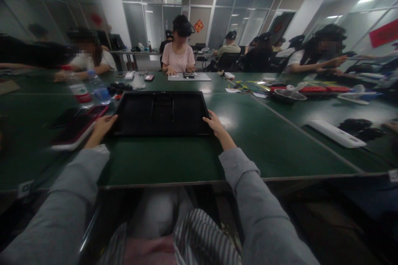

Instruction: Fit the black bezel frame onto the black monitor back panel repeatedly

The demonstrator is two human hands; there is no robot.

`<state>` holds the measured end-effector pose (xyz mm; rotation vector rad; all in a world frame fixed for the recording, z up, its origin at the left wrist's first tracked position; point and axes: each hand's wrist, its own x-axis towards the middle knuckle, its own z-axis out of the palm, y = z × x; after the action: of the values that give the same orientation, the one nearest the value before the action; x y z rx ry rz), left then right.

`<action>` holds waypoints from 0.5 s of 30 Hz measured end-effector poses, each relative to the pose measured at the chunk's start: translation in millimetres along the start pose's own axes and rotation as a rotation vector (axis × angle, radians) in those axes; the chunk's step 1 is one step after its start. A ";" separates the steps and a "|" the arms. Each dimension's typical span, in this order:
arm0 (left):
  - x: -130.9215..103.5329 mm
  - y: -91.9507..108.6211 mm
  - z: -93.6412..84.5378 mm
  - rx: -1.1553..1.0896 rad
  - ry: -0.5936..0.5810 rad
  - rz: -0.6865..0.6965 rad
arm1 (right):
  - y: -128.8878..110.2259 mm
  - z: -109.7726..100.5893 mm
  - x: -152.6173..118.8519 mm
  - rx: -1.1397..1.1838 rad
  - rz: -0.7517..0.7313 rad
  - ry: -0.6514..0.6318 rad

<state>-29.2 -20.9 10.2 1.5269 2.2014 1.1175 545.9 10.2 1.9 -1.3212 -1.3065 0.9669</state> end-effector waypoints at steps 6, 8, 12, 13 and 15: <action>-1.1 3.0 1.8 0.032 -0.048 0.033 | -5.0 -21.4 -2.8 0.059 0.061 -0.026; -2.8 4.4 2.9 0.033 -0.079 0.058 | -6.7 -24.0 -4.0 0.048 0.000 -0.021; -6.1 7.5 5.4 0.042 -0.084 0.109 | -10.3 -22.9 -4.6 0.007 -0.104 0.009; -6.4 7.8 6.2 0.040 -0.077 0.122 | -11.0 -22.7 -4.1 0.003 -0.116 0.020; -5.9 7.4 8.0 0.004 -0.066 0.137 | -11.4 -24.1 -2.3 0.000 -0.132 0.040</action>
<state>-16.9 -21.4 8.6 1.7126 2.0847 1.0854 567.1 4.2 17.2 -1.2324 -1.3452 0.8456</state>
